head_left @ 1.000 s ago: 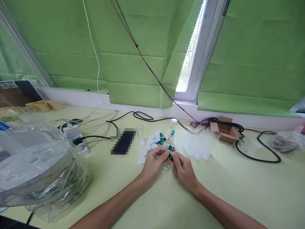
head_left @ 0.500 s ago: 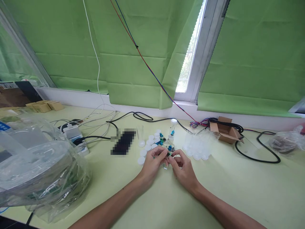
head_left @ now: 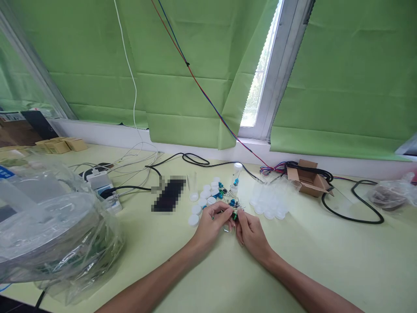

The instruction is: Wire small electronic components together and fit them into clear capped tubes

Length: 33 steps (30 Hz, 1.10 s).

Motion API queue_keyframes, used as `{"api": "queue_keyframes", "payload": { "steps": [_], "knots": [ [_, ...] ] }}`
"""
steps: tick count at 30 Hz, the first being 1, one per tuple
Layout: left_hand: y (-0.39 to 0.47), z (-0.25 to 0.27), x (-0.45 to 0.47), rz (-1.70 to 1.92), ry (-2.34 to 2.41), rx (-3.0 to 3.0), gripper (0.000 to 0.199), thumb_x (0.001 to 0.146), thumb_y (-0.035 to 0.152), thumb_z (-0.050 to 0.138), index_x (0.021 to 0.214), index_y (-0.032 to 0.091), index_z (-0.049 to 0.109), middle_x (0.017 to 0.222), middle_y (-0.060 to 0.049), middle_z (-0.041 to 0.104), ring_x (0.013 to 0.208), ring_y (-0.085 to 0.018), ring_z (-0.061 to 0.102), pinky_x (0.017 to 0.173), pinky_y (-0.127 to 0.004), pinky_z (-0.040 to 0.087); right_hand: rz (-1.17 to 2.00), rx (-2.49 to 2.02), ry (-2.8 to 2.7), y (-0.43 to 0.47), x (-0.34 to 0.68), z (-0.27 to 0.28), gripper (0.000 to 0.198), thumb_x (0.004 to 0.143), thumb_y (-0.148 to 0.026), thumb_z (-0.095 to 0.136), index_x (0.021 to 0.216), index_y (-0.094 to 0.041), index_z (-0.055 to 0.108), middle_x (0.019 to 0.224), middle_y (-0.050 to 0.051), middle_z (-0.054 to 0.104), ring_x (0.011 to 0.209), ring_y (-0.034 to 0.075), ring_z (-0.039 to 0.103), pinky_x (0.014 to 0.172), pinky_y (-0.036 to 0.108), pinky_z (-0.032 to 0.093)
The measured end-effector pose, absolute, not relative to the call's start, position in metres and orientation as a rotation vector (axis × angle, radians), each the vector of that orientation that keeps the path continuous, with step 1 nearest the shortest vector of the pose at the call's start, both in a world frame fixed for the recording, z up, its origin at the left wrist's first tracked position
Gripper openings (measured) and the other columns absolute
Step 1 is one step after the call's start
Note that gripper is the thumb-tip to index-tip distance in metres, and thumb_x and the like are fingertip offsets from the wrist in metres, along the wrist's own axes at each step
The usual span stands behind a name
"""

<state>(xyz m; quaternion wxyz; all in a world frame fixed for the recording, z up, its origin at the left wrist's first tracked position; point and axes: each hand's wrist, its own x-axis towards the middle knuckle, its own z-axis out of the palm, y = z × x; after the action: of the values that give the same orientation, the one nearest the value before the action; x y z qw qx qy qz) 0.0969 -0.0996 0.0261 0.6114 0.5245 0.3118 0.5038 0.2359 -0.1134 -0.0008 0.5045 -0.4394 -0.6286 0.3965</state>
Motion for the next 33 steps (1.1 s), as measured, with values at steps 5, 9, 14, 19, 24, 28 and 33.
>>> {"api": "queue_keyframes", "payload": {
  "steps": [5, 9, 14, 19, 24, 28, 33],
  "knots": [
    [-0.1016, 0.029, 0.0975, 1.165, 0.722, 1.158, 0.023, 0.081, 0.036, 0.07, 0.076, 0.015, 0.064, 0.064, -0.001, 0.06, 0.059, -0.014, 0.058, 0.059, -0.027, 0.047, 0.916, -1.11, -1.481, -0.1135, 0.2355, 0.0, 0.053, 0.099, -0.052, 0.032, 0.059, -0.02, 0.047, 0.04, -0.005, 0.041, 0.038, 0.009, 0.036, 0.045, 0.024, 0.032],
    [-0.1006, 0.03, 0.0971, 1.212, 0.731, 1.082, 0.021, 0.079, 0.035, 0.072, 0.076, 0.015, 0.065, 0.066, -0.001, 0.06, 0.059, -0.012, 0.056, 0.059, -0.026, 0.046, 0.952, -1.074, -1.487, -0.1156, 0.2362, 0.0024, 0.034, 0.095, -0.051, 0.046, 0.08, -0.021, 0.048, 0.045, -0.008, 0.043, 0.039, 0.008, 0.032, 0.041, 0.022, 0.024],
    [-0.0998, 0.0303, 0.0971, 1.229, 0.728, 1.049, 0.021, 0.078, 0.034, 0.073, 0.074, 0.015, 0.066, 0.067, 0.0, 0.06, 0.057, -0.011, 0.054, 0.058, -0.025, 0.045, 1.025, -1.013, -1.517, -0.1165, 0.237, 0.0018, 0.029, 0.094, -0.049, 0.048, 0.088, -0.022, 0.045, 0.047, -0.009, 0.045, 0.038, 0.008, 0.032, 0.04, 0.021, 0.022],
    [-0.1008, 0.0286, 0.0959, 1.193, 0.717, 1.115, 0.021, 0.081, 0.035, 0.071, 0.076, 0.015, 0.065, 0.067, -0.001, 0.06, 0.06, -0.012, 0.056, 0.059, -0.026, 0.045, 1.023, -1.003, -1.541, -0.1148, 0.238, 0.0001, 0.035, 0.096, -0.05, 0.043, 0.077, -0.022, 0.047, 0.043, -0.009, 0.039, 0.036, 0.008, 0.032, 0.04, 0.023, 0.025],
    [-0.1015, 0.0271, 0.0954, 1.168, 0.719, 1.159, 0.022, 0.082, 0.036, 0.069, 0.077, 0.015, 0.065, 0.065, -0.001, 0.059, 0.06, -0.014, 0.058, 0.059, -0.026, 0.045, 0.969, -1.04, -1.538, -0.1137, 0.2375, -0.0007, 0.047, 0.099, -0.052, 0.034, 0.066, -0.021, 0.047, 0.041, -0.007, 0.041, 0.038, 0.01, 0.035, 0.045, 0.025, 0.031],
    [-0.1019, 0.0283, 0.0966, 1.161, 0.708, 1.15, 0.022, 0.082, 0.036, 0.07, 0.076, 0.015, 0.064, 0.065, -0.001, 0.059, 0.06, -0.014, 0.058, 0.058, -0.026, 0.045, 0.938, -1.076, -1.523, -0.1131, 0.236, -0.0007, 0.057, 0.1, -0.054, 0.029, 0.057, -0.021, 0.047, 0.04, -0.005, 0.04, 0.039, 0.011, 0.038, 0.048, 0.026, 0.033],
    [-0.1005, 0.0291, 0.0956, 1.189, 0.742, 1.134, 0.022, 0.082, 0.037, 0.069, 0.077, 0.016, 0.066, 0.065, -0.001, 0.061, 0.061, -0.014, 0.058, 0.059, -0.026, 0.044, 0.945, -1.076, -1.489, -0.1151, 0.2356, 0.0026, 0.045, 0.097, -0.054, 0.037, 0.071, -0.02, 0.049, 0.043, -0.007, 0.042, 0.038, 0.01, 0.035, 0.044, 0.025, 0.028]
  ]
}}
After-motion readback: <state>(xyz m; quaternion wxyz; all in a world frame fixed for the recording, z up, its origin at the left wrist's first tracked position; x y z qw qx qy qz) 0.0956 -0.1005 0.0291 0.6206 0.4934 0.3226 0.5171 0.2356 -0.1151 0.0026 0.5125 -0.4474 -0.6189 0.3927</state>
